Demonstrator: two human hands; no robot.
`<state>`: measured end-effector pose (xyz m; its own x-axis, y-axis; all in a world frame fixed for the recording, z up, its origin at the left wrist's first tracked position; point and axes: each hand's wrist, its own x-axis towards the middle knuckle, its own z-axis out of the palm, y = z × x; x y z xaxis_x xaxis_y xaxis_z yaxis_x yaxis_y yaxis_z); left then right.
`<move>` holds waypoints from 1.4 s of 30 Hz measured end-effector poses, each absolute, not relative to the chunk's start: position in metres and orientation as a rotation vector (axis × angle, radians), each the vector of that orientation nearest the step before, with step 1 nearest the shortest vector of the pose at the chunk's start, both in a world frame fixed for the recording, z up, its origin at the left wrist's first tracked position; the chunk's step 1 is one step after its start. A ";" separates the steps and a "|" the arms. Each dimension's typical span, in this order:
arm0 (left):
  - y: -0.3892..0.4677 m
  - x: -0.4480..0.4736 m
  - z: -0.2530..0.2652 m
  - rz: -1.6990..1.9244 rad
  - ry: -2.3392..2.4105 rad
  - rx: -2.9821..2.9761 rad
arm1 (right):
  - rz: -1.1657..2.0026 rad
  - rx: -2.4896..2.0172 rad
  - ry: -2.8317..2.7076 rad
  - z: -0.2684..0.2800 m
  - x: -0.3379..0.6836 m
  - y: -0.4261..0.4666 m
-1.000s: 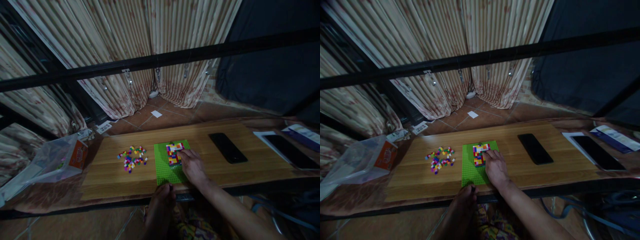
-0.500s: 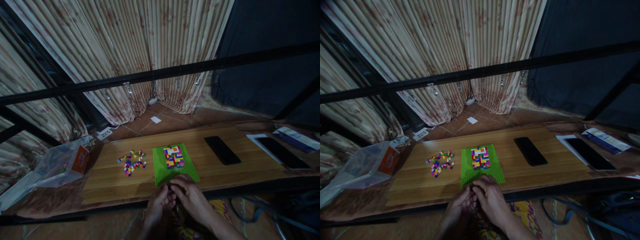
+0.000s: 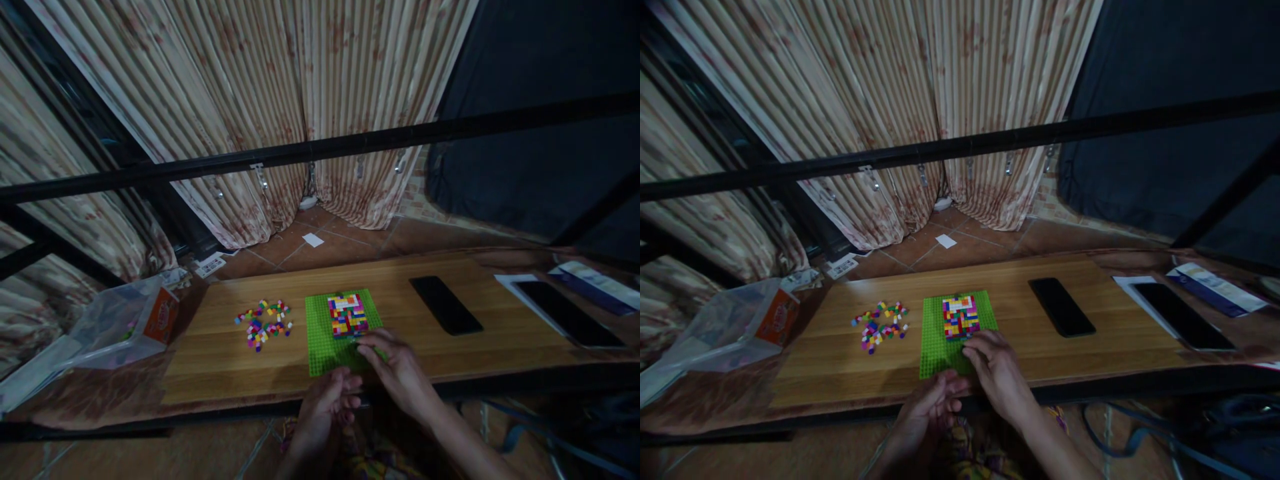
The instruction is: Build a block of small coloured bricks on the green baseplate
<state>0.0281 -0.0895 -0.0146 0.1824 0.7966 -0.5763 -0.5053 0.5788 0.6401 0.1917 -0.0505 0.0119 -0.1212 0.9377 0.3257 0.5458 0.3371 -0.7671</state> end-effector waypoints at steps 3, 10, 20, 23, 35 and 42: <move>-0.090 0.023 -0.020 0.918 1.092 0.314 | 0.466 -1.363 -1.754 0.012 0.202 -0.023; -0.094 0.014 -0.026 0.917 1.133 0.270 | 0.329 -1.375 -1.910 0.008 0.207 0.011; -0.096 0.008 -0.034 0.959 1.073 0.226 | 0.274 -1.429 -1.999 0.004 0.201 0.018; -0.096 0.010 -0.034 0.968 1.068 0.232 | 0.291 -1.478 -1.914 0.002 0.199 0.020; -0.099 0.012 -0.032 0.967 1.072 0.209 | 0.358 -1.629 -1.676 0.003 0.198 0.012; -0.100 0.011 -0.031 0.982 1.056 0.217 | 0.264 -1.596 -1.526 -0.010 0.201 0.017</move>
<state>0.0107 -0.1000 -0.0305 0.1320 0.7650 -0.6304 -0.5733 0.5777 0.5810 0.2011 0.0173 -0.0097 0.2206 0.8860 0.4078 0.6972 0.1491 -0.7012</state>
